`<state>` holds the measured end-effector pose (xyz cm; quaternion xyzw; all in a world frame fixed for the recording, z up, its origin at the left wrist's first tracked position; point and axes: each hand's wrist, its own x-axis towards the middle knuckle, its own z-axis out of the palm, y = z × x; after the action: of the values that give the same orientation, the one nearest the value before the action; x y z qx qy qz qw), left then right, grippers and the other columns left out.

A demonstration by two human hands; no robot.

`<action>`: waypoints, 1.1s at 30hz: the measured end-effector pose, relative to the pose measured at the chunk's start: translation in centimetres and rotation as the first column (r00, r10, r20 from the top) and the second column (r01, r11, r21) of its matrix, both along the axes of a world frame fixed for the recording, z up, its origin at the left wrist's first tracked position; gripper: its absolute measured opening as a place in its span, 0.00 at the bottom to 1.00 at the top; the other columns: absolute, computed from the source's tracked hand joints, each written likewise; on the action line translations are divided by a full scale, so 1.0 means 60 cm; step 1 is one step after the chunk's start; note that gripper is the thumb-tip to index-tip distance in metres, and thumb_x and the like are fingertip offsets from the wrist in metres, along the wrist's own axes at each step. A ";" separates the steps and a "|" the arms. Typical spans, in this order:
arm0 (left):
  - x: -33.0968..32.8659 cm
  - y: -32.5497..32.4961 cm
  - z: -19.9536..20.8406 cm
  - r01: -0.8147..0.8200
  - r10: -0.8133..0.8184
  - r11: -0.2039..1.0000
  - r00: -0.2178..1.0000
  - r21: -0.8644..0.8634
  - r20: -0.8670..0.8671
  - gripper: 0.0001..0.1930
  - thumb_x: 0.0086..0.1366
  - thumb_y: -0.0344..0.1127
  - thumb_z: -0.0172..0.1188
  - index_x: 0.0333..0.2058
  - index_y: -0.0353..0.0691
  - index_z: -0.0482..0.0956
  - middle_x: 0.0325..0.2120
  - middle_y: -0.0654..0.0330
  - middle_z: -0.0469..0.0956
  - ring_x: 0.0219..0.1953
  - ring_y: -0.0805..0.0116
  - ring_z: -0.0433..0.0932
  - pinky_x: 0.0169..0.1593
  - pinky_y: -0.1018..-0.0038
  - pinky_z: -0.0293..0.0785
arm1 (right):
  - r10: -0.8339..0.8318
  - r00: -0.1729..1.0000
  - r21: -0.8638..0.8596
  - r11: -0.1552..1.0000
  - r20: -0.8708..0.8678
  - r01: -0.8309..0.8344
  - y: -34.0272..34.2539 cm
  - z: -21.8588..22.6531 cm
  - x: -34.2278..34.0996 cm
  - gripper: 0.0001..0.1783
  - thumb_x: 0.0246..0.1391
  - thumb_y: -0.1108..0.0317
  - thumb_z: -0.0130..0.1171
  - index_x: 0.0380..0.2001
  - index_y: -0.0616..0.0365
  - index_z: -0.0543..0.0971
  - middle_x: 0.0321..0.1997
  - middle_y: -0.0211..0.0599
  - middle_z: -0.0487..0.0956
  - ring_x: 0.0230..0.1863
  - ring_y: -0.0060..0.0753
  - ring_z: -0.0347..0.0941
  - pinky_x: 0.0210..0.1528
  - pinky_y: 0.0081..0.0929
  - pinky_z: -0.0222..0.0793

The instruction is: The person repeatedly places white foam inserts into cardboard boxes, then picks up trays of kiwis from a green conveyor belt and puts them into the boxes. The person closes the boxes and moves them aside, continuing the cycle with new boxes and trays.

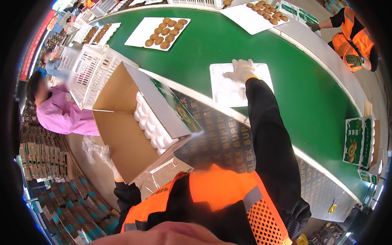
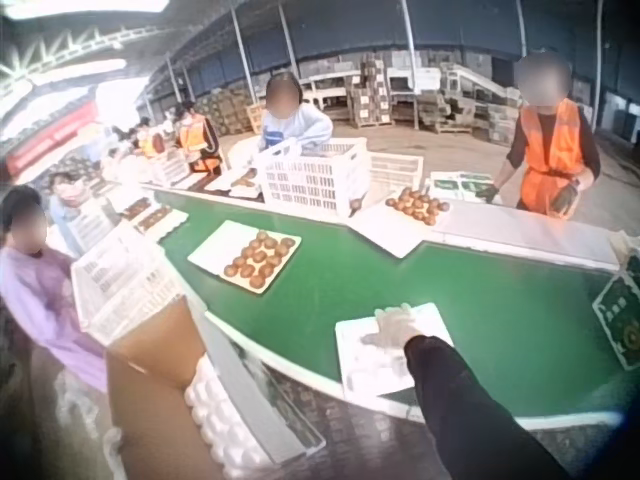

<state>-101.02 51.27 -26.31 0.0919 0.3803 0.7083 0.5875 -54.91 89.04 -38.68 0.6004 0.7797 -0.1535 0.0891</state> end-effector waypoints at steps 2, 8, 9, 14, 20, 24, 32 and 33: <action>-0.005 -0.002 -0.015 -0.049 0.040 0.996 0.991 -0.072 -0.128 0.25 0.69 0.48 0.57 0.58 0.38 0.73 0.53 0.53 0.77 0.52 0.55 0.77 0.56 0.60 0.75 | -0.122 0.992 0.023 0.992 -0.030 0.122 0.019 0.004 0.020 0.48 0.53 0.26 0.56 0.58 0.59 0.76 0.59 0.53 0.79 0.62 0.52 0.74 0.66 0.47 0.63; 0.018 0.008 0.014 -0.016 0.016 1.000 1.000 -0.018 -0.001 0.25 0.69 0.47 0.57 0.58 0.37 0.72 0.53 0.52 0.77 0.52 0.54 0.78 0.56 0.59 0.76 | -0.311 0.926 -0.359 0.907 -0.212 0.222 -0.019 -0.014 0.134 0.45 0.44 0.31 0.67 0.40 0.71 0.84 0.34 0.54 0.85 0.33 0.46 0.82 0.40 0.39 0.75; 0.019 0.011 0.016 -0.005 0.005 1.000 0.999 0.010 0.044 0.25 0.69 0.47 0.57 0.58 0.37 0.72 0.53 0.52 0.77 0.52 0.54 0.78 0.56 0.59 0.77 | -0.298 0.908 -0.236 0.943 -0.294 0.233 -0.041 -0.028 0.155 0.43 0.45 0.33 0.68 0.38 0.73 0.84 0.30 0.52 0.84 0.28 0.45 0.81 0.37 0.37 0.75; 0.019 0.047 -0.001 0.132 -0.145 0.985 0.982 0.110 0.118 0.24 0.70 0.46 0.55 0.57 0.36 0.72 0.54 0.52 0.77 0.54 0.55 0.76 0.57 0.61 0.75 | -0.554 0.543 -0.529 0.819 -0.631 0.221 -0.102 -0.051 0.276 0.32 0.53 0.43 0.69 0.39 0.68 0.85 0.36 0.36 0.83 0.33 0.31 0.78 0.34 0.32 0.73; 0.041 0.050 -0.028 0.108 -0.107 0.984 0.994 0.143 -0.010 0.21 0.72 0.45 0.53 0.56 0.38 0.72 0.48 0.53 0.78 0.48 0.59 0.80 0.50 0.66 0.80 | -0.705 0.233 -0.647 0.708 -0.670 0.283 -0.246 -0.005 0.248 0.24 0.61 0.58 0.63 0.49 0.71 0.80 0.43 0.39 0.83 0.39 0.28 0.80 0.40 0.26 0.75; 0.063 0.056 0.014 0.074 -0.053 0.990 0.984 0.119 -0.170 0.21 0.72 0.43 0.52 0.58 0.39 0.69 0.46 0.57 0.77 0.47 0.64 0.79 0.48 0.69 0.81 | -0.703 0.086 -0.612 0.667 -0.706 0.425 -0.326 0.129 0.147 0.25 0.60 0.57 0.63 0.49 0.70 0.79 0.42 0.40 0.82 0.36 0.30 0.79 0.39 0.27 0.76; 0.093 0.077 0.052 -0.057 0.131 0.968 0.945 0.244 -0.298 0.35 0.59 0.29 0.53 0.67 0.35 0.61 0.55 0.56 0.74 0.56 0.65 0.73 0.60 0.69 0.71 | -0.313 -0.015 -0.287 0.847 -0.950 0.447 -0.375 0.420 0.101 0.31 0.62 0.57 0.64 0.60 0.69 0.72 0.50 0.41 0.80 0.46 0.33 0.80 0.48 0.29 0.78; 0.096 0.080 0.049 -0.073 0.141 0.964 0.956 0.257 -0.258 0.36 0.59 0.29 0.54 0.68 0.35 0.60 0.55 0.55 0.74 0.56 0.64 0.73 0.61 0.69 0.71 | -0.246 0.049 -0.188 0.839 -0.968 0.510 -0.352 0.446 0.137 0.32 0.62 0.56 0.64 0.60 0.69 0.72 0.50 0.41 0.80 0.46 0.32 0.80 0.47 0.29 0.79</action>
<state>-95.27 56.04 -23.38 0.2398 0.3721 0.7611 0.4741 -46.68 67.91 -11.93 0.5474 0.4731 -0.4353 -0.5358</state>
